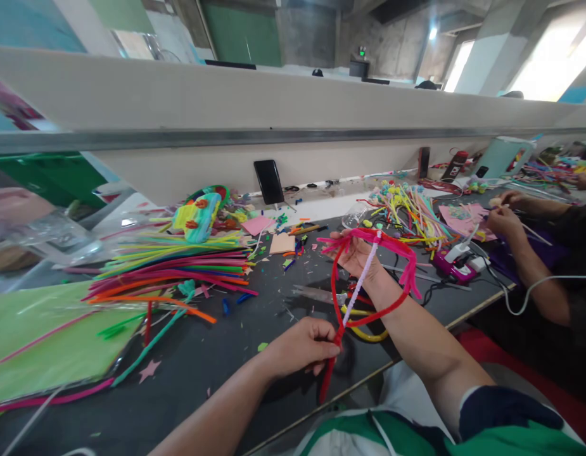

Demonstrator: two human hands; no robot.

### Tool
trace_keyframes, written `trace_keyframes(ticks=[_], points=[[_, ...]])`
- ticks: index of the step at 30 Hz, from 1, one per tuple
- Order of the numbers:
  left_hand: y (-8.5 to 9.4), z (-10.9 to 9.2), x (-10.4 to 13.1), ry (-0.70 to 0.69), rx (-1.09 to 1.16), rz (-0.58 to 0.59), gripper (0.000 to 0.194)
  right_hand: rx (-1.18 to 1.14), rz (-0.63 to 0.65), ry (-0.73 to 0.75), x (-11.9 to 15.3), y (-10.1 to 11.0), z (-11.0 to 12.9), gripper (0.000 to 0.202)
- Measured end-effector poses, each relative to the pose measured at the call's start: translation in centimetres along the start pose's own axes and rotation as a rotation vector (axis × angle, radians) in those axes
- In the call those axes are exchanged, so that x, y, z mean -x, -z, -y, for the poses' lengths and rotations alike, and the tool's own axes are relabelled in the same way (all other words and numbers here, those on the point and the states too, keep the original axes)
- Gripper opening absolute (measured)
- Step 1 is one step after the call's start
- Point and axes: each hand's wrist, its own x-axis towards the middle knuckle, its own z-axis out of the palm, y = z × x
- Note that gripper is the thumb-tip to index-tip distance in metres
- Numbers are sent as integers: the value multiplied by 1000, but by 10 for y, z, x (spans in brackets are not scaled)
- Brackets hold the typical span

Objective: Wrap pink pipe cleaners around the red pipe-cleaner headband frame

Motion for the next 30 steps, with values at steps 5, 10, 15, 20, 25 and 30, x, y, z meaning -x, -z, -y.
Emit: trace_keyframes(ticks=[5, 10, 15, 20, 25, 30], points=[[1, -2, 2, 27, 69, 46, 29, -61, -11, 41, -3, 2, -2, 9], [7, -4, 7, -44, 241, 219, 37, -1, 21, 80, -5, 3, -1, 20], [25, 3, 9, 29, 360, 356, 47, 60, 26, 36, -5, 2, 0, 23], [67, 7, 22, 143, 275, 135, 39, 134, -53, -34, -8, 0, -3, 20], [111, 5, 37, -20, 300, -499, 22, 218, -58, -92, -10, 0, -6, 23], [110, 7, 25, -387, 633, -612, 27, 305, -49, -150, -10, 4, -11, 22]])
